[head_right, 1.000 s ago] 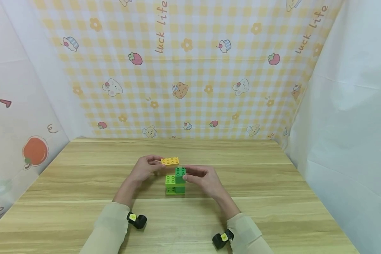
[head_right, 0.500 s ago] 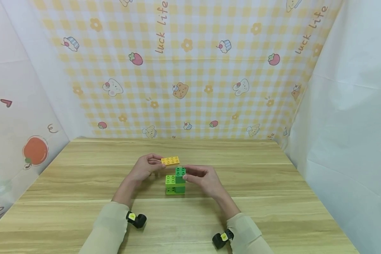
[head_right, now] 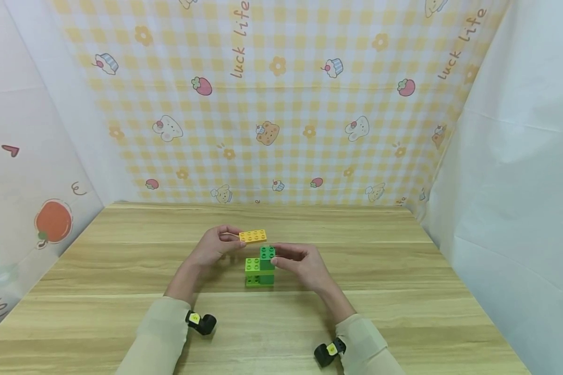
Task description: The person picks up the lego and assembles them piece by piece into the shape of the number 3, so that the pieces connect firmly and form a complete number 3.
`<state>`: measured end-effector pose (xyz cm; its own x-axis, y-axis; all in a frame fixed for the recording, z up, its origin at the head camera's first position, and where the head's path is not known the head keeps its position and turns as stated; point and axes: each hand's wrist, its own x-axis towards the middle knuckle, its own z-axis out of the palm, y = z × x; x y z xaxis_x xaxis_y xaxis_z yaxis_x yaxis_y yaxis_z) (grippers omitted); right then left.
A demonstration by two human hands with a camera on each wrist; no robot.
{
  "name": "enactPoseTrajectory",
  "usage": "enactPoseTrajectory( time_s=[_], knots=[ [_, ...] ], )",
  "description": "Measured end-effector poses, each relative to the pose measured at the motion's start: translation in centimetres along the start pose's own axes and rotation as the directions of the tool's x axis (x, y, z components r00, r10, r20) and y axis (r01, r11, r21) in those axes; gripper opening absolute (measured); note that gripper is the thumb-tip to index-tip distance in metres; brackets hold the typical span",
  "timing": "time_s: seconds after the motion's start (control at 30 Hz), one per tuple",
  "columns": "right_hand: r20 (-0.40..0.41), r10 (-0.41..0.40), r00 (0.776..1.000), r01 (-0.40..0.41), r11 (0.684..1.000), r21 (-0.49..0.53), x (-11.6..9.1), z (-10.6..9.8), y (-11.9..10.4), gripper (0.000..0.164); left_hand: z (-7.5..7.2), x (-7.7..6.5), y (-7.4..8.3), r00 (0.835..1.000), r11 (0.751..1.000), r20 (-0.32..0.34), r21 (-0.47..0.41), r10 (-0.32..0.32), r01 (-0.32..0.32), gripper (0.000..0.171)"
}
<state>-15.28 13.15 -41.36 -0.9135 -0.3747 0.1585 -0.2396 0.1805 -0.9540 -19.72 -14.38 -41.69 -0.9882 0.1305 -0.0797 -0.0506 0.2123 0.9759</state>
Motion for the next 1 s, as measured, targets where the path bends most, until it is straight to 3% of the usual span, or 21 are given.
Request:
enactPoseTrajectory(
  time_s=[1.0],
  knots=[
    [0.004, 0.022, 1.000, -0.022, 1.000, -0.006, 0.00, -0.11, -0.09, 0.040, -0.34, -0.65, 0.74, 0.994, 0.998, 0.085, -0.033, 0.062, -0.060, 0.035]
  ],
)
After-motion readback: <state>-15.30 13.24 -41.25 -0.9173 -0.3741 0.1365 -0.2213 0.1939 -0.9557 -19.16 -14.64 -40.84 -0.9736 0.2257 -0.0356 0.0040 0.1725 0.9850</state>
